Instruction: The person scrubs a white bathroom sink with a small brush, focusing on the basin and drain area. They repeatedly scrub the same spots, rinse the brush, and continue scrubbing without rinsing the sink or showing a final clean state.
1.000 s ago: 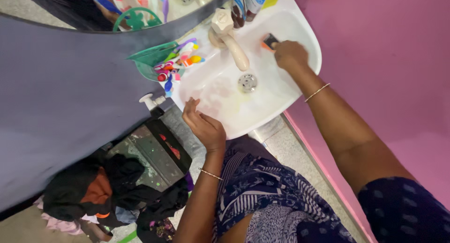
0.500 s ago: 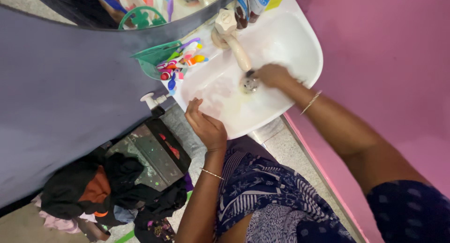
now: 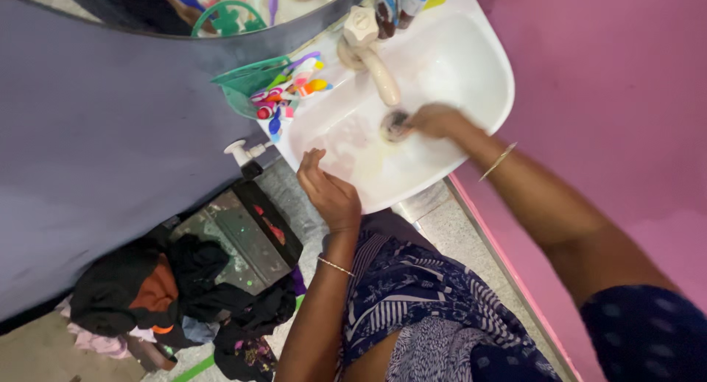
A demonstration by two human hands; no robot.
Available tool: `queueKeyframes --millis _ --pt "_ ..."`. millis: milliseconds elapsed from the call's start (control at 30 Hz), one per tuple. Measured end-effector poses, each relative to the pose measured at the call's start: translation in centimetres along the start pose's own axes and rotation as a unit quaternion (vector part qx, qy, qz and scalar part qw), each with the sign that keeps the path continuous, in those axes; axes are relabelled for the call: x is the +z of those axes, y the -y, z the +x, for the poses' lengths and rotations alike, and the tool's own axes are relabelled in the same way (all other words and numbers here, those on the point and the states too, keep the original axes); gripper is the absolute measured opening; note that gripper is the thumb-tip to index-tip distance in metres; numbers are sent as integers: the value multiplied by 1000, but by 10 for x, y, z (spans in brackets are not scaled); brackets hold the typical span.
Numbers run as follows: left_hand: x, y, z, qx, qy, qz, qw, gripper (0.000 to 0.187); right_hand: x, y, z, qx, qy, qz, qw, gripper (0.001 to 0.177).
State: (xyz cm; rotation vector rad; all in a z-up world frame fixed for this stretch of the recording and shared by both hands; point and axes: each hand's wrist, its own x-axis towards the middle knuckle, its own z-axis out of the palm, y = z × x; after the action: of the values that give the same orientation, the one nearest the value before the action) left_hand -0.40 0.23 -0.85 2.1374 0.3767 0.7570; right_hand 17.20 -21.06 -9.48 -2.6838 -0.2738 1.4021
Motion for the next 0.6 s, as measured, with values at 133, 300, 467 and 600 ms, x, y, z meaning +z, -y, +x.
queueKeyframes --millis 133,300,467,600 --pt "-2 -1 3 8 -1 16 1000 36 16 54 -47 -6 -10 -77 997 48" --pt "-2 -5 4 33 2 35 999 31 -25 12 -87 -28 -113 -99 988 46" --pt "-4 -8 6 38 17 51 998 22 -12 7 -83 -280 -363 169 873 55" --pt "-7 -16 11 30 48 54 997 17 -1 55 -86 -206 -227 476 824 47"
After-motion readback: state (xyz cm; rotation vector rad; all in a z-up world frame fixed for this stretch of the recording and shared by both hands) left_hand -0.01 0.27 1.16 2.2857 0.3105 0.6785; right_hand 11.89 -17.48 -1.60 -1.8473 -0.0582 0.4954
